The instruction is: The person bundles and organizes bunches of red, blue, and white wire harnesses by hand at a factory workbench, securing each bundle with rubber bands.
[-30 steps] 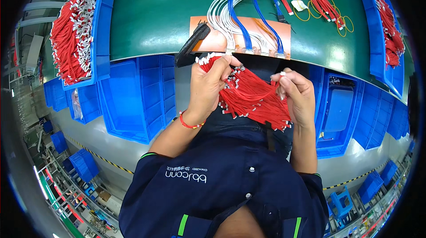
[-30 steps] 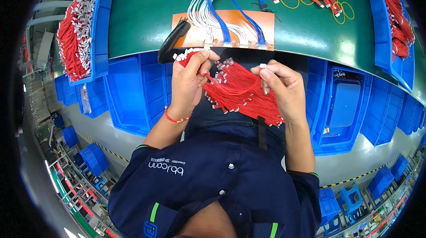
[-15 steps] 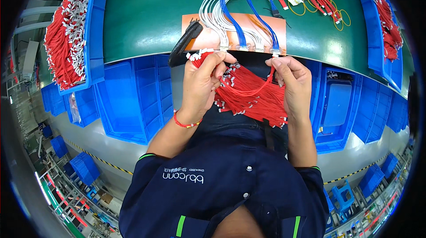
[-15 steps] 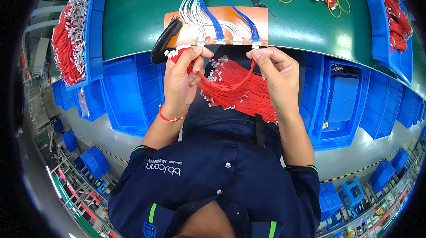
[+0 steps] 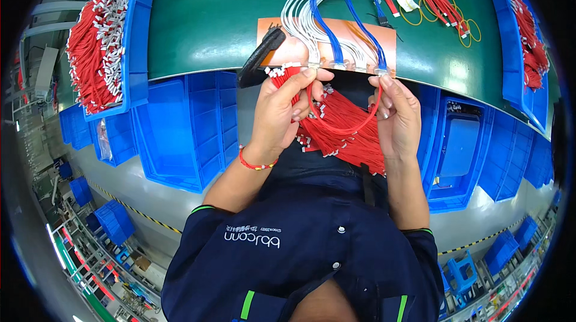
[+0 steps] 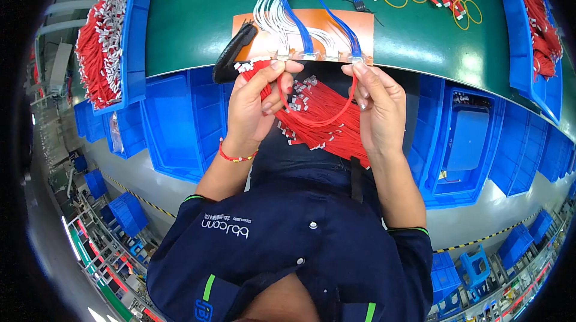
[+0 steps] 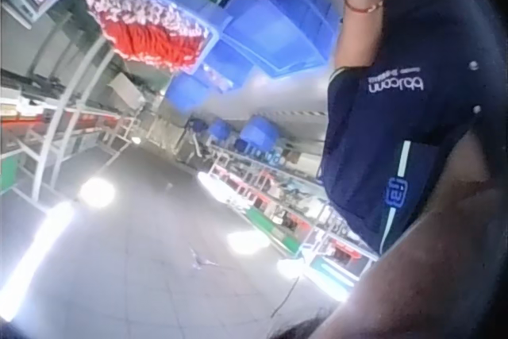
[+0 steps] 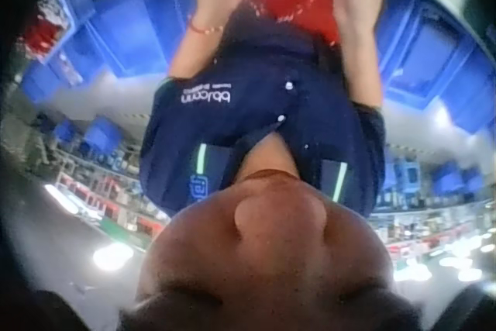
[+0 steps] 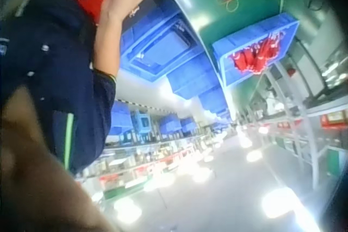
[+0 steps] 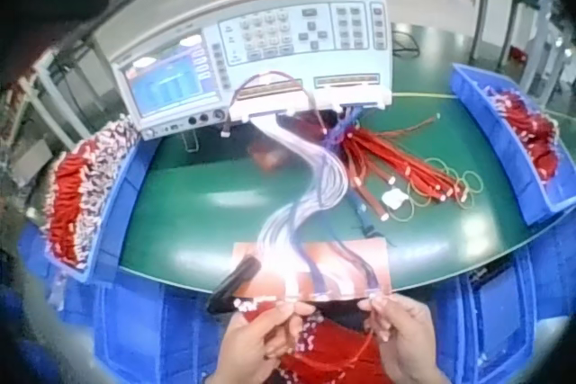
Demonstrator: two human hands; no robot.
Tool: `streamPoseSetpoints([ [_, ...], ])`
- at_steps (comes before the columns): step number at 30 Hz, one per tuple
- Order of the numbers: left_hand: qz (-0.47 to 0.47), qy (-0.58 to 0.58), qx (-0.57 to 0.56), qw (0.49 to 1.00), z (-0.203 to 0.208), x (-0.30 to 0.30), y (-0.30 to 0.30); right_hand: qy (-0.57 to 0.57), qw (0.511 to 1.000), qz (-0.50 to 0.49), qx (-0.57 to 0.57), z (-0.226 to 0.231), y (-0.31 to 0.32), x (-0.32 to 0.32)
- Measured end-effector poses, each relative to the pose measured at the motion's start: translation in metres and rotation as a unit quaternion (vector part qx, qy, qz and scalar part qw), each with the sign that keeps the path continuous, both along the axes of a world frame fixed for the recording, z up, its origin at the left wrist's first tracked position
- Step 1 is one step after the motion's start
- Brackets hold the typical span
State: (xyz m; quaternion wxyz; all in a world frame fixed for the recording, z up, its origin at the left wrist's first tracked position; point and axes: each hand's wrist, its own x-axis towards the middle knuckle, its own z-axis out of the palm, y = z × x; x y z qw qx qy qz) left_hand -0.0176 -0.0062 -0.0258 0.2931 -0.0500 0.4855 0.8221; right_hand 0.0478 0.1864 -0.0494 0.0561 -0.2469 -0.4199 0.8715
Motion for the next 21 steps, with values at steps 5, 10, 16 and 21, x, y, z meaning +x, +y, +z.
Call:
streamPoseSetpoints([
  [5,-0.041,0.025,-0.031,0.998,0.000,0.000,-0.010,-0.004,0.997,0.059,0.050,0.003,0.007,0.001],
  [10,-0.030,0.048,-0.036,0.998,-0.003,0.006,-0.006,0.011,0.969,0.091,0.230,0.013,0.002,0.022],
  [16,-0.049,-0.042,0.067,0.996,0.003,0.002,0.005,0.019,0.972,0.102,0.212,0.012,-0.004,0.005],
  [21,-0.080,-0.067,0.100,0.989,0.008,0.008,-0.001,0.021,0.982,0.092,0.165,0.006,0.003,0.007],
])
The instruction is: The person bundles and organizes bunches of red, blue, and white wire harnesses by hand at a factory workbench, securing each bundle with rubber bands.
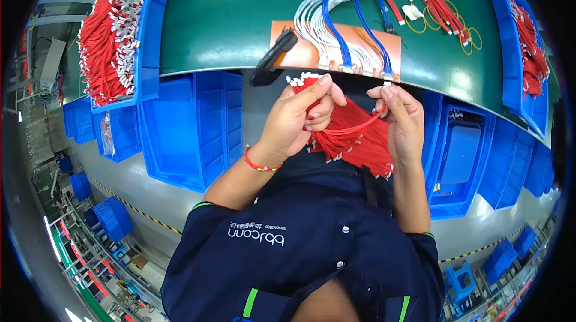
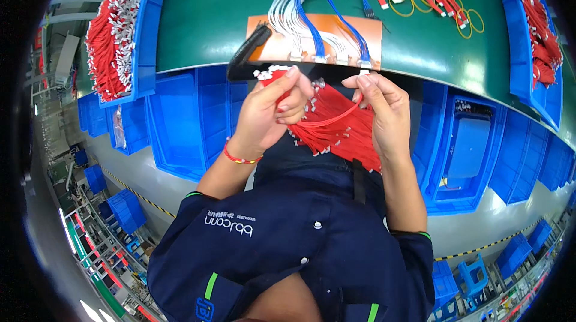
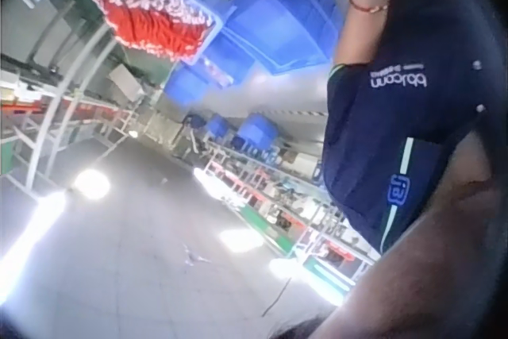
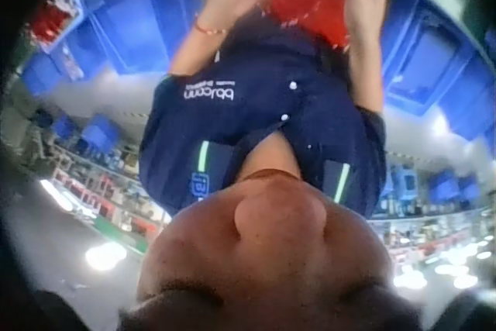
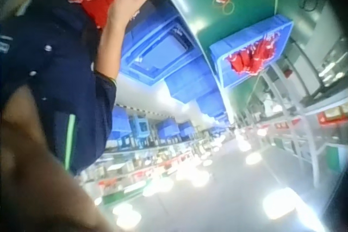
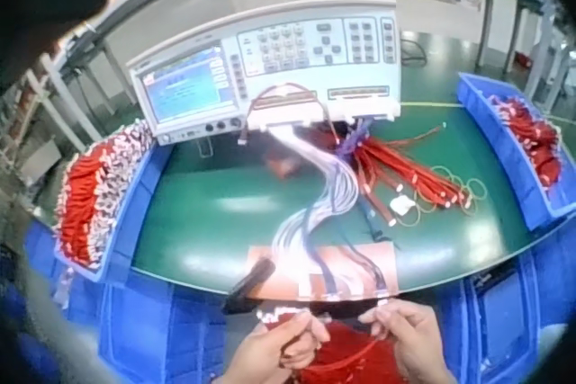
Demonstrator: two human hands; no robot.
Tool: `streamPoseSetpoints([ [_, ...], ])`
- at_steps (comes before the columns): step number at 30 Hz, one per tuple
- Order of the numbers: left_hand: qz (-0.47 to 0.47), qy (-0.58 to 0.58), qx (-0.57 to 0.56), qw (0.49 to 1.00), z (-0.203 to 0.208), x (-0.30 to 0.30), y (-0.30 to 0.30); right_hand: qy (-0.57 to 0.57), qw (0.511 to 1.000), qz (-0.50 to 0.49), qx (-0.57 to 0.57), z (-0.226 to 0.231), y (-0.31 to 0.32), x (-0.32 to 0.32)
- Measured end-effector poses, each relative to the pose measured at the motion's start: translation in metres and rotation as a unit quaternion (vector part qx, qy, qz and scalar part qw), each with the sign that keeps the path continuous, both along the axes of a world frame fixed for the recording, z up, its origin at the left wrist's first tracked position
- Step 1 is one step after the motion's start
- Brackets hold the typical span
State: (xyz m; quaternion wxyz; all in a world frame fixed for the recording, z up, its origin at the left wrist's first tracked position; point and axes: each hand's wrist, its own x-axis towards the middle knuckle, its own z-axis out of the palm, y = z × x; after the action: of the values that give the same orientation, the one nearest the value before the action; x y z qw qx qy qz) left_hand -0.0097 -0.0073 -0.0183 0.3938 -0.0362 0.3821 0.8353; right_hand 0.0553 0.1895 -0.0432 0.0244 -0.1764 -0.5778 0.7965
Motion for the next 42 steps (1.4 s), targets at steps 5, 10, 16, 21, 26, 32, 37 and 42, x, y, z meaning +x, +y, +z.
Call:
streamPoseSetpoints([
  [5,-0.024,-0.025,0.040,0.999,0.009,0.005,-0.033,0.053,0.989,0.137,0.031,0.006,0.007,0.017],
  [10,0.007,-0.063,-0.010,0.998,0.010,0.009,-0.045,0.023,0.927,0.185,0.326,-0.016,-0.012,0.018],
  [16,0.001,0.033,-0.155,0.987,0.004,0.016,-0.039,0.052,0.885,0.166,0.431,-0.025,-0.024,0.015],
  [21,-0.018,0.104,-0.223,0.969,0.003,0.021,-0.028,0.139,0.943,0.088,0.289,-0.010,-0.020,0.015],
  [26,-0.048,0.114,-0.190,0.974,0.003,0.027,-0.011,0.128,0.966,0.115,0.195,0.002,-0.040,0.016],
  [32,0.057,0.121,-0.138,0.981,-0.002,0.018,-0.004,0.032,0.982,0.176,0.057,0.007,-0.021,0.021],
  [37,0.076,0.109,-0.148,0.980,-0.009,0.010,0.001,-0.023,0.993,0.105,-0.040,-0.003,0.044,0.042],
  [42,0.092,0.101,-0.145,0.980,-0.013,0.006,0.006,0.076,0.976,0.028,-0.204,-0.009,0.050,0.045],
])
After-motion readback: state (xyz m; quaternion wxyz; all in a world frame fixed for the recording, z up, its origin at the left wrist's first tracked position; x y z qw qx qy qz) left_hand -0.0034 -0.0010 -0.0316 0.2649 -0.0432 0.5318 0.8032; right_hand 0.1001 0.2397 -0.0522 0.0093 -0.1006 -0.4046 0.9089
